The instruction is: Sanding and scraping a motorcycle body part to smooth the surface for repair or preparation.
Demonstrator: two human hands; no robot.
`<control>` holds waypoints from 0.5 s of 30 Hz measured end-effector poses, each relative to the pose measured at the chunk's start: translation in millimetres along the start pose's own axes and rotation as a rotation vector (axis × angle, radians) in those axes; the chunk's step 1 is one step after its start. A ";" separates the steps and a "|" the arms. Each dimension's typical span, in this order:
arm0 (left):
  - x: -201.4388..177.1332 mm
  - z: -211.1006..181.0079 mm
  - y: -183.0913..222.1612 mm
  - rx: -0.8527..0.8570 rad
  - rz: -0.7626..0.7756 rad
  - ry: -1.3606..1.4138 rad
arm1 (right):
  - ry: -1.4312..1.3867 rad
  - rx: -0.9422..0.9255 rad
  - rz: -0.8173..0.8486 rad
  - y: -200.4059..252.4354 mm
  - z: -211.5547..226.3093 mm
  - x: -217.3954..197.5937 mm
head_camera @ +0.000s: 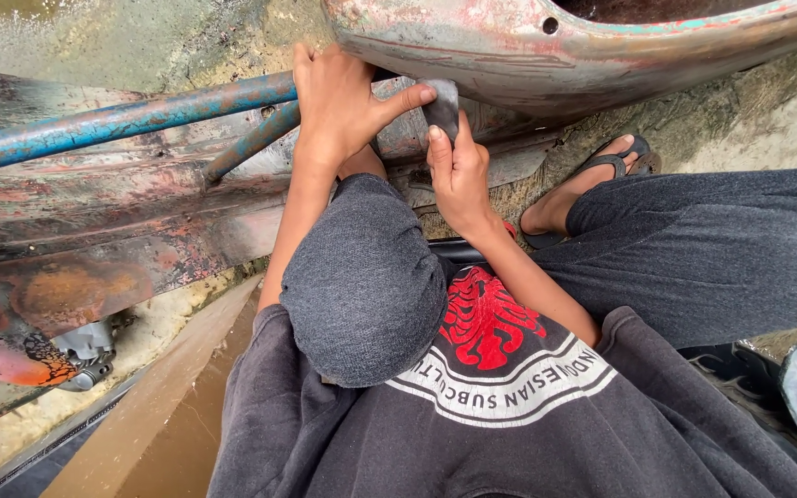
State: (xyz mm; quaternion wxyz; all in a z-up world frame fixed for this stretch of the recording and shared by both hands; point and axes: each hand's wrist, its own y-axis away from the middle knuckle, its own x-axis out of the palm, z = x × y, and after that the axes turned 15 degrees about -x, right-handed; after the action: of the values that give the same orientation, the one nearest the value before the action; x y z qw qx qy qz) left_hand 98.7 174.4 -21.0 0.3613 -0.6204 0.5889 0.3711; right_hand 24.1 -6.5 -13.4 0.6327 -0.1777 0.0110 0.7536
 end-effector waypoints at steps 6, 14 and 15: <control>2.3 -0.1 -0.9 0.015 0.014 -0.098 | -0.046 0.016 -0.032 7.1 -3.8 3.0; -5.2 2.2 -0.2 0.068 0.007 -0.065 | 0.019 0.020 0.048 -6.2 13.2 -8.7; -5.0 1.0 0.8 0.068 0.010 -0.065 | 0.018 0.023 0.048 -5.6 13.1 -8.6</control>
State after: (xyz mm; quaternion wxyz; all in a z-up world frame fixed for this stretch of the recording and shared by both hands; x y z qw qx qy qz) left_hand 97.6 177.6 -17.0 0.3991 -0.5924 0.5924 0.3726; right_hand 27.2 -10.4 2.4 0.6164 -0.1769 0.0298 0.7667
